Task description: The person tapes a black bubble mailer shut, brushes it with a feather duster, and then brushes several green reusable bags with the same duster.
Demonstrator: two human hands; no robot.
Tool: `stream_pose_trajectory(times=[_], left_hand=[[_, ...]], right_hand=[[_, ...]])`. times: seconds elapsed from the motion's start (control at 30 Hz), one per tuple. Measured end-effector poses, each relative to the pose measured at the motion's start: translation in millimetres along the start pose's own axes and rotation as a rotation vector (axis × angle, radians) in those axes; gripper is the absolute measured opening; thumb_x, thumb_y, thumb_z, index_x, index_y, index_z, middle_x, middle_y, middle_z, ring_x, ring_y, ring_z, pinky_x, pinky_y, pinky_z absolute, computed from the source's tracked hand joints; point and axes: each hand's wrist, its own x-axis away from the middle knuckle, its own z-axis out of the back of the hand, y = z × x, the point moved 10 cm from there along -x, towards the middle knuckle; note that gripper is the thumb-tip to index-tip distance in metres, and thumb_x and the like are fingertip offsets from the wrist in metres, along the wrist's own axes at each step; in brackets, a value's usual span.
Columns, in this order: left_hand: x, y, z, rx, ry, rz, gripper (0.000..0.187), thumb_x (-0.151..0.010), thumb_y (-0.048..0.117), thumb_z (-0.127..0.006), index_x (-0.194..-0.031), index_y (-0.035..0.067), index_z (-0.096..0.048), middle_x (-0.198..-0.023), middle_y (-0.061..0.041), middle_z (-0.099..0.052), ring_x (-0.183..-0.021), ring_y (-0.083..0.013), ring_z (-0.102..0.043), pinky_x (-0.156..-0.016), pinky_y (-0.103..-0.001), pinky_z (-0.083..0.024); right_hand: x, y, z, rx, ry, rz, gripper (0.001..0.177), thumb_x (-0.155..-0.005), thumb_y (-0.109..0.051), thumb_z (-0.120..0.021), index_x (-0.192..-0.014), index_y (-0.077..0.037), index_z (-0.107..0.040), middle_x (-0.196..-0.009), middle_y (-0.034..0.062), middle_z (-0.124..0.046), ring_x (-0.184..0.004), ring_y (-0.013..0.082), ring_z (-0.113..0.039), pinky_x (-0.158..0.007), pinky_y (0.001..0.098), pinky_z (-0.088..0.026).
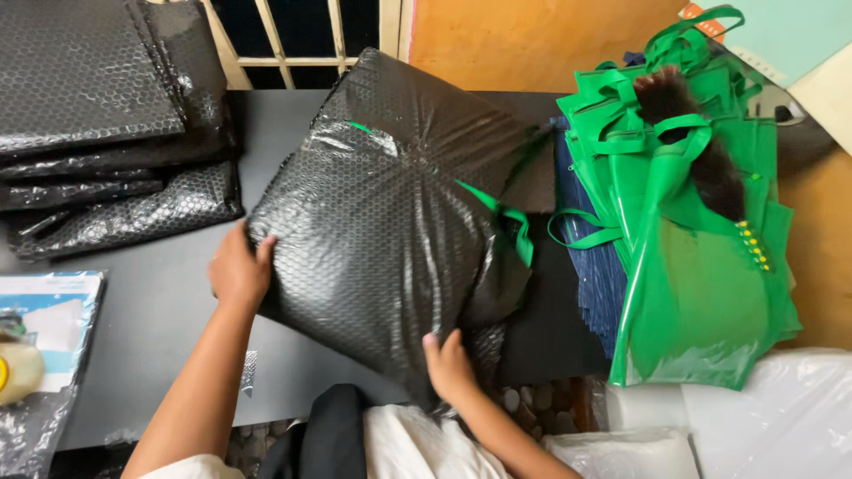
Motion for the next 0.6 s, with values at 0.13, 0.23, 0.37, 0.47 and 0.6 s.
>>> stream_pose_trajectory(times=[0.13, 0.23, 0.37, 0.47, 0.6], left_hand=[[62.1, -23.0, 39.3, 0.047, 0.354, -0.140, 0.072, -0.095, 0.040, -0.071, -0.152, 0.003, -0.046, -0.155, -0.026, -0.045, -0.143, -0.0434, -0.038, -0.109, -0.061, -0.028], [129.1, -55.5, 23.6, 0.390, 0.339, 0.057, 0.096, -0.094, 0.043, -0.069, -0.157, -0.010, -0.019, -0.160, -0.032, -0.020, -0.151, -0.0483, -0.018, -0.123, -0.059, -0.015], [212.4, -53.6, -81.4, 0.760, -0.234, 0.550, 0.119, -0.073, 0.044, -0.073, -0.162, 0.008, -0.002, -0.167, -0.020, -0.020, -0.146, -0.0326, -0.036, -0.118, -0.046, -0.032], [245.3, -4.0, -110.5, 0.897, -0.419, 0.516, 0.123, -0.074, 0.033, -0.076, -0.161, 0.015, 0.009, -0.165, -0.013, -0.029, -0.142, -0.0247, -0.046, -0.117, -0.040, -0.037], [243.9, 35.0, -107.7, 0.825, -0.390, 0.468, 0.139, -0.072, 0.034, -0.081, -0.157, 0.014, 0.028, -0.171, 0.000, -0.014, -0.151, -0.0153, -0.030, -0.121, -0.032, -0.026]], right_hand=[[58.3, -73.5, 21.3, 0.220, -0.280, 0.041, 0.103, -0.096, -0.068, -0.047, -0.156, 0.008, -0.012, -0.148, 0.0313, -0.046, -0.137, 0.0446, -0.048, -0.111, 0.0476, -0.042], [57.9, -118.8, 82.7, 0.392, -0.386, 0.022, 0.055, -0.084, -0.057, -0.065, -0.112, -0.010, -0.066, -0.117, 0.0134, -0.073, -0.107, 0.0344, -0.069, -0.086, 0.0433, -0.052], [-74.5, -130.2, 193.9, -0.102, 0.197, 0.353, 0.023, -0.088, -0.030, -0.071, -0.107, -0.017, -0.072, -0.090, 0.0017, -0.075, -0.082, 0.0170, -0.070, -0.080, 0.0328, -0.053], [-153.4, -159.1, 258.2, -0.065, 0.509, 0.572, 0.046, -0.091, -0.035, -0.068, -0.134, -0.019, -0.062, -0.133, 0.0103, -0.060, -0.124, 0.0279, -0.055, -0.106, 0.0419, -0.041], [-236.5, -194.6, 237.9, 0.308, 0.489, 0.716, 0.062, -0.099, -0.045, -0.058, -0.156, -0.023, -0.044, -0.166, 0.0259, -0.022, -0.150, 0.0554, -0.019, -0.122, 0.0575, -0.020]])
